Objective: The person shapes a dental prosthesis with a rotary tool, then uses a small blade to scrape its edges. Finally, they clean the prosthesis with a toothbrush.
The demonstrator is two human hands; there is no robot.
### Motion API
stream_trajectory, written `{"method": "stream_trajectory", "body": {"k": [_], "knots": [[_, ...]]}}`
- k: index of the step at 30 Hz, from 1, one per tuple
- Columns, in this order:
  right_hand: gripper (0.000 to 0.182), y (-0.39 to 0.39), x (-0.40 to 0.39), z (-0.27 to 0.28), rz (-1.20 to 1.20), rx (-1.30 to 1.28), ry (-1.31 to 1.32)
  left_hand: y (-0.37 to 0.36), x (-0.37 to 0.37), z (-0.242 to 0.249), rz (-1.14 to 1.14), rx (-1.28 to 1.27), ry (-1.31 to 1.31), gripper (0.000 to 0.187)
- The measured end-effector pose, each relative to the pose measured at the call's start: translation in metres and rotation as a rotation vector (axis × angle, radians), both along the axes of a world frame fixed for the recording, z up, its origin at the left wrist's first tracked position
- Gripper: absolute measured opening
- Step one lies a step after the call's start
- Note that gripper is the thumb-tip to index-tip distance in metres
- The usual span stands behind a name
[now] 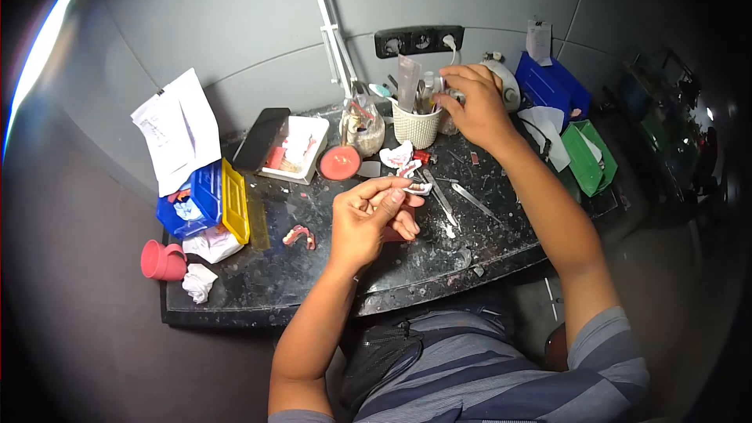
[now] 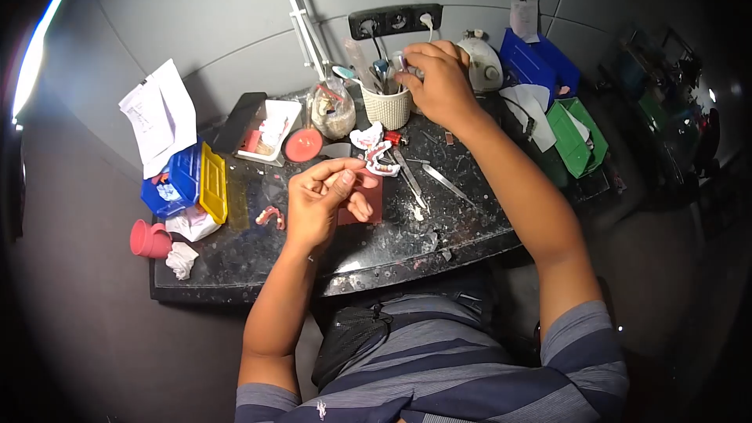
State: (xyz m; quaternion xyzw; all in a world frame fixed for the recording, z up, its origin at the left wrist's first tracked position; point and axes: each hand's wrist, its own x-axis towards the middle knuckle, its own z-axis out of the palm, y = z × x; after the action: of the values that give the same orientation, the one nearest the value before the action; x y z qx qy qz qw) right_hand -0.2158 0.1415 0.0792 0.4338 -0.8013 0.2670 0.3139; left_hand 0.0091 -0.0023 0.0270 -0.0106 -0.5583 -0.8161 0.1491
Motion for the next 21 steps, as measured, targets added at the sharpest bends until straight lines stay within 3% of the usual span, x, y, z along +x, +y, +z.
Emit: {"method": "stream_trajectory", "body": {"k": [2,3,4,6,7,8,10,11,12,14,18,21], "knots": [[0.025,-0.007,-0.006,0.004,0.021,-0.033,-0.099,-0.002,-0.002,-0.001,-0.011,-0.015,0.022,0.028],[0.012,-0.012,-0.011,0.003,0.049,-0.186,0.055,-0.001,-0.003,-0.001,-0.013,0.015,0.008,0.029],[0.012,-0.013,-0.010,0.010,0.054,-0.188,0.062,-0.002,-0.003,-0.001,-0.015,0.047,-0.007,0.030],[0.008,-0.010,-0.010,0.025,0.209,-0.505,-0.249,-0.004,-0.004,-0.004,-0.046,0.050,-0.006,0.034],[0.012,-0.008,-0.017,0.034,0.339,-0.694,-0.236,-0.004,-0.006,-0.006,-0.052,0.069,0.029,0.034],[0.012,0.000,-0.011,0.046,0.338,-0.692,-0.232,-0.004,-0.007,-0.007,-0.059,0.090,0.065,0.034],[0.015,0.019,-0.002,0.067,0.221,-0.995,-0.409,-0.005,-0.006,-0.004,-0.058,0.113,0.073,0.034],[0.018,0.033,-0.006,0.064,-0.018,-0.804,-0.199,-0.004,-0.005,0.000,-0.056,0.134,0.078,0.033],[0.018,0.031,-0.006,0.052,-0.022,-0.795,-0.201,-0.003,-0.003,0.004,-0.027,0.151,0.057,0.031],[0.037,0.019,-0.009,0.009,-0.333,-0.419,-0.423,-0.003,-0.002,0.008,-0.009,0.141,0.039,0.029],[0.040,-0.006,-0.012,-0.034,-0.347,-0.374,-0.447,-0.008,-0.004,0.002,0.017,0.108,0.064,0.026],[0.042,-0.014,-0.014,-0.027,-0.292,-0.401,-0.542,-0.013,-0.007,0.000,0.032,0.100,0.039,0.027]]}}
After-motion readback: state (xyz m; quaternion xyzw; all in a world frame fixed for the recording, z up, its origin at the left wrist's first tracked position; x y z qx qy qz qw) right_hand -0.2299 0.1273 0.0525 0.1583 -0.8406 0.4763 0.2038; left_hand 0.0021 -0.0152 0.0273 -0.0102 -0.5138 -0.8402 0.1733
